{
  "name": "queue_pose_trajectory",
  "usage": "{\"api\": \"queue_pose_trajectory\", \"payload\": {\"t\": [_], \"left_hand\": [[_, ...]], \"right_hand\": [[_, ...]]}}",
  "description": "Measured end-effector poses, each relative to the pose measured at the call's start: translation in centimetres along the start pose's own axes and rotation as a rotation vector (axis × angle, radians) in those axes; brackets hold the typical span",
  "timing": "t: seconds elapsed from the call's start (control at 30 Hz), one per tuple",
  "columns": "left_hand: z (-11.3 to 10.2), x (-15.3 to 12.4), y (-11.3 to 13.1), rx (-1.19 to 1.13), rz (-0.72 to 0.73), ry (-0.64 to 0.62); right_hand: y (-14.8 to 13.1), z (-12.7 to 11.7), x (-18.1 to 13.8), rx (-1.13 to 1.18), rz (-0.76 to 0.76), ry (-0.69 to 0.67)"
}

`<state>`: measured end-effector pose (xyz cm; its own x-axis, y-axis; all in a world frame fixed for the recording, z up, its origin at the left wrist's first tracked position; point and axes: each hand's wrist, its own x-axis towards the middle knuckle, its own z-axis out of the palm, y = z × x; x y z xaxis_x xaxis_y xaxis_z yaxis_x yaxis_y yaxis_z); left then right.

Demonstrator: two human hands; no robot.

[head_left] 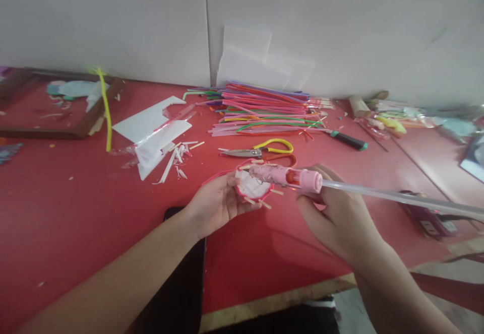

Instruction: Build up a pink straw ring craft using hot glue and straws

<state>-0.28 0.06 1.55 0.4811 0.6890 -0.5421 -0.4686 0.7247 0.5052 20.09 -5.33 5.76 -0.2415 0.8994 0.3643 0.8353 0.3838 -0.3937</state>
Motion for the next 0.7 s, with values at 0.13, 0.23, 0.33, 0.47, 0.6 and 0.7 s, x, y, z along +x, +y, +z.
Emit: {"api": "queue_pose_trajectory", "payload": {"t": [0.13, 0.23, 0.33, 0.47, 0.6, 0.7], "left_hand": [[0.1, -0.1, 0.1, -0.004, -0.008, 0.014], [0.1, -0.1, 0.1, -0.004, -0.017, 0.020], [0.2, -0.1, 0.0, 0.013, -0.011, 0.048], [0.1, -0.1, 0.0, 0.035, 0.005, 0.045], [-0.1, 0.0, -0.2, 0.020, 0.038, 0.045], [-0.2, 0.1, -0.2, -0.002, 0.076, 0.021]], "right_hand": [[0.2, 0.1, -0.1, -0.014, 0.006, 0.002], [0.2, 0.1, -0.1, -0.019, 0.002, 0.005], [0.2, -0.3, -0.1, -0.006, -0.015, -0.011], [0.2, -0.9, -0.1, 0.026, -0.006, -0.059], [0.5, -0.9, -0.3, 0.066, -0.009, -0.143], [0.5, -0.5, -0.4, 0.105, -0.004, -0.145]]}}
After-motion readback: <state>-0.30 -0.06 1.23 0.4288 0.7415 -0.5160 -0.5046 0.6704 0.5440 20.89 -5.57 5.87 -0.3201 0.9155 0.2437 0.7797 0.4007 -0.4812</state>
